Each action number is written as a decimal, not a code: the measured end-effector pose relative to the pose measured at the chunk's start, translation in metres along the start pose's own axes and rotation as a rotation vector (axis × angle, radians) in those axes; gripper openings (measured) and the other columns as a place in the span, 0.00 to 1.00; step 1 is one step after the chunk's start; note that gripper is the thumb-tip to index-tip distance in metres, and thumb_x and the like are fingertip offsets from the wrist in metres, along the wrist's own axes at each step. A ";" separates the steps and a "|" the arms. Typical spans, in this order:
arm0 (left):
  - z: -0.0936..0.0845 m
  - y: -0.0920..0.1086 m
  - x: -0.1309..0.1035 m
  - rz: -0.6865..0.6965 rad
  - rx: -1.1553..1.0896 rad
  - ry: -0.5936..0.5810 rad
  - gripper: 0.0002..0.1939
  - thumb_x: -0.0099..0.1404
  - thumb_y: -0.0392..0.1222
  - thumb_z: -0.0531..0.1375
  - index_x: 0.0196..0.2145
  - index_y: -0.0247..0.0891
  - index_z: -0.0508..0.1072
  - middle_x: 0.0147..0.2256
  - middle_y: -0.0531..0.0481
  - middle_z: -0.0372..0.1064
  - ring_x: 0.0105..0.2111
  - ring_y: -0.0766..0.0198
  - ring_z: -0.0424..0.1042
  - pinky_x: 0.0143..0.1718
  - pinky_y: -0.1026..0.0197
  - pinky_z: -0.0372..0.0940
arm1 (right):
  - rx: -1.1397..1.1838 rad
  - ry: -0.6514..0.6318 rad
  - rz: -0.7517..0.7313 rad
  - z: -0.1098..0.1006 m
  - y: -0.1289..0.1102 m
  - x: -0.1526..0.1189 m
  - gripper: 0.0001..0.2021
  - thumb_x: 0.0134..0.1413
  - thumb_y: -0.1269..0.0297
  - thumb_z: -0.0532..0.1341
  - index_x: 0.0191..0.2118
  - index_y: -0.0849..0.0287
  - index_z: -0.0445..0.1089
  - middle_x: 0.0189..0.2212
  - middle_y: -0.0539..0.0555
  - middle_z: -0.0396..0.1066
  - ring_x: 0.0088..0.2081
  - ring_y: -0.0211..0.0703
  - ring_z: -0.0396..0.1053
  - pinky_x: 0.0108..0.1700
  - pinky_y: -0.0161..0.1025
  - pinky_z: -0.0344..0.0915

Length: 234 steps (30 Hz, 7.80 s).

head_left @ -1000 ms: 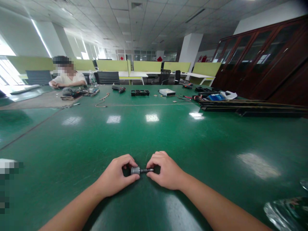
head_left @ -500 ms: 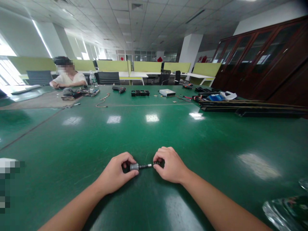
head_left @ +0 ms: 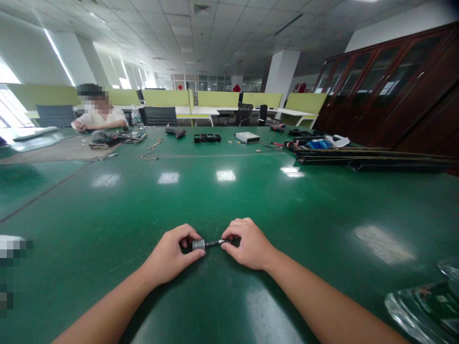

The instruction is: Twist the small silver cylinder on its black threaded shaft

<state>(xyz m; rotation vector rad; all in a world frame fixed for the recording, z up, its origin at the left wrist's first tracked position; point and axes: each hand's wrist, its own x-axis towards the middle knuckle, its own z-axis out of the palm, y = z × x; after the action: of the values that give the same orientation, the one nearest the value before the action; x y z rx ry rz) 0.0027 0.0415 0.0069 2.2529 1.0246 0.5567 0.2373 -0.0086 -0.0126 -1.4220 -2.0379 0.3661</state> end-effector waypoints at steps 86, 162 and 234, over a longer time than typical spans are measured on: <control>0.000 0.003 -0.003 0.090 -0.005 -0.048 0.10 0.59 0.37 0.63 0.40 0.40 0.74 0.38 0.51 0.72 0.36 0.61 0.68 0.36 0.61 0.62 | 0.081 -0.049 -0.031 0.008 -0.012 -0.001 0.06 0.49 0.71 0.67 0.34 0.57 0.72 0.31 0.49 0.73 0.37 0.42 0.67 0.43 0.42 0.58; 0.002 0.001 -0.002 0.087 -0.035 -0.010 0.07 0.61 0.39 0.64 0.38 0.39 0.75 0.37 0.51 0.72 0.35 0.62 0.69 0.36 0.62 0.61 | 0.107 -0.074 -0.077 0.009 -0.008 0.001 0.08 0.50 0.70 0.69 0.39 0.56 0.75 0.34 0.50 0.75 0.40 0.42 0.67 0.45 0.42 0.60; 0.003 -0.005 -0.001 0.116 -0.010 0.008 0.06 0.63 0.39 0.63 0.39 0.39 0.73 0.38 0.51 0.71 0.33 0.63 0.68 0.35 0.62 0.62 | 0.142 0.016 -0.039 0.006 -0.002 0.005 0.09 0.49 0.71 0.70 0.38 0.54 0.77 0.33 0.49 0.77 0.37 0.42 0.70 0.47 0.44 0.60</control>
<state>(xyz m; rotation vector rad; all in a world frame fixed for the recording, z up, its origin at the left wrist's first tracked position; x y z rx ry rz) 0.0010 0.0421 0.0010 2.3142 0.8972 0.6184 0.2309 -0.0048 -0.0141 -1.2944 -1.9825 0.4721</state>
